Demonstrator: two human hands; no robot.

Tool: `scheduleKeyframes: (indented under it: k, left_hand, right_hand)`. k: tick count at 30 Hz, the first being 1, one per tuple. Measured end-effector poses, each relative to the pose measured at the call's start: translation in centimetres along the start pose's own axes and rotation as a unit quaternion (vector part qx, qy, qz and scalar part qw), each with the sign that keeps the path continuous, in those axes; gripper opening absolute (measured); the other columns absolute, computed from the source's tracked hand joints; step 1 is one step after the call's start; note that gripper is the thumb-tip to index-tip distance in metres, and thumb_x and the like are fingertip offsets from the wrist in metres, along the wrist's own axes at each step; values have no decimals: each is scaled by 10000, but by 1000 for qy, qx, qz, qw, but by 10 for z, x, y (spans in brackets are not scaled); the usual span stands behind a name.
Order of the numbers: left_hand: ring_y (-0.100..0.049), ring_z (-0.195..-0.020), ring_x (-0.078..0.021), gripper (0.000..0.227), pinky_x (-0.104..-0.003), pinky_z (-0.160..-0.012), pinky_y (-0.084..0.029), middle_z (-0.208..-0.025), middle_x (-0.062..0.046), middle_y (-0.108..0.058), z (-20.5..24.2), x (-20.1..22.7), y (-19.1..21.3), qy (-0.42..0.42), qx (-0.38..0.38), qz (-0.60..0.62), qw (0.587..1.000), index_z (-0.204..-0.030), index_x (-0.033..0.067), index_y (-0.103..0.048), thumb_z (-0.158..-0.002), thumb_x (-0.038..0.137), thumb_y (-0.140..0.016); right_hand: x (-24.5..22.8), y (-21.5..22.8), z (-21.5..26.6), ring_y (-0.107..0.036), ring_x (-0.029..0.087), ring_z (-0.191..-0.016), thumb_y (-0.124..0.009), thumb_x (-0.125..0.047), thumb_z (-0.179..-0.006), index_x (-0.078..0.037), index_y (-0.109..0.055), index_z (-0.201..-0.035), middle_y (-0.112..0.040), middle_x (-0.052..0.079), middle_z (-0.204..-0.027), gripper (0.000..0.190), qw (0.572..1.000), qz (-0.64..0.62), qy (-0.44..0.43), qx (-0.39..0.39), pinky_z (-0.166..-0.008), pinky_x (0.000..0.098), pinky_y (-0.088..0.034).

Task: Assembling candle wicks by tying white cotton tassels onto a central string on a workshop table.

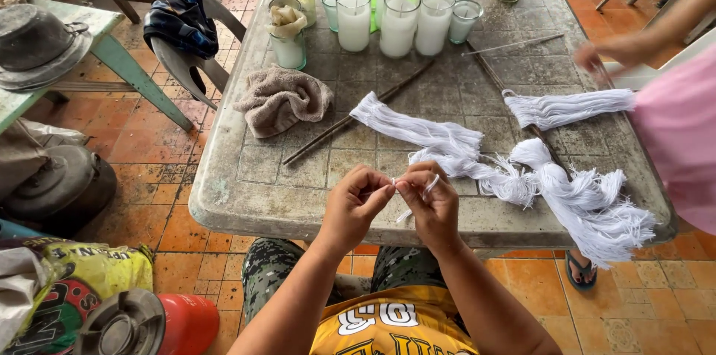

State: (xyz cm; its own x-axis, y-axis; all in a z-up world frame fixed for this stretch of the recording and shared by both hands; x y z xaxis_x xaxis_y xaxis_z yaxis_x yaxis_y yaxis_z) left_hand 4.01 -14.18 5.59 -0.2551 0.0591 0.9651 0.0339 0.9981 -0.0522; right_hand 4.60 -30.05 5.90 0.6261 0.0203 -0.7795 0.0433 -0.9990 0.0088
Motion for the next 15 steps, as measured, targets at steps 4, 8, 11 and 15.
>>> scheduleKeyframes:
  k: [4, 8, 11, 15]
  left_hand:
    - [-506, -695, -81, 122, -259, -634, -462, -713, -34, -599, 4, -10, -6, 56, 10, 72, 996, -969, 45, -761, -902, 143, -791]
    - [-521, -774, -80, 117, -248, -733, -470, -758, -40, -580, 2, -1, -5, 42, -4, 93, 995, -933, 57, -809, -852, 134, -842]
    - [-515, -789, -86, 90, -252, -758, -471, -770, -39, -543, -2, -9, -2, -1, -16, 46, 999, -965, 77, -815, -893, 130, -804]
    - [-594, -827, -156, 86, -330, -822, -521, -839, -100, -617, 1, 19, -12, -58, -18, -3, 998, -949, 80, -819, -865, 98, -812]
  right_hand:
    - [22, -2, 3, -567, 212, -1015, -581, -221, -1048, -67, -596, -914, -554, 105, -1016, 204, 982, -168, -83, 9, -859, 324, -509]
    - [9, -22, 1, -520, 288, -1381, -480, -228, -1089, -90, -489, -878, -538, 116, -1424, 252, 873, -451, -180, -39, -978, 341, -512]
    - [-20, -43, -4, -358, 220, -1507, -571, -313, -1038, -157, -623, -750, -414, 32, -1609, 332, 873, -419, -167, -186, -1147, 313, -348]
    - [-26, -25, -13, -384, 216, -1495, -584, -293, -1033, -200, -582, -952, -379, 15, -1637, 124, 889, -412, -136, -145, -1178, 351, -346]
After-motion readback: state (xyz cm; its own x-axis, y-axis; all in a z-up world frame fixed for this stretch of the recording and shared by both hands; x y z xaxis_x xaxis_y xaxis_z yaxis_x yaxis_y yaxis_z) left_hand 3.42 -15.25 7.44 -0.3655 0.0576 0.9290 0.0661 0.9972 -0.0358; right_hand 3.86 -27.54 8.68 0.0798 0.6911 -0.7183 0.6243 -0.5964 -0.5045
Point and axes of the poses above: each hand's wrist, its own z-axis away from the middle knuckle, its own y-axis out of the back of the hand, x = y × z, the point moved 9 cm from there along -z, towards the middle knuckle
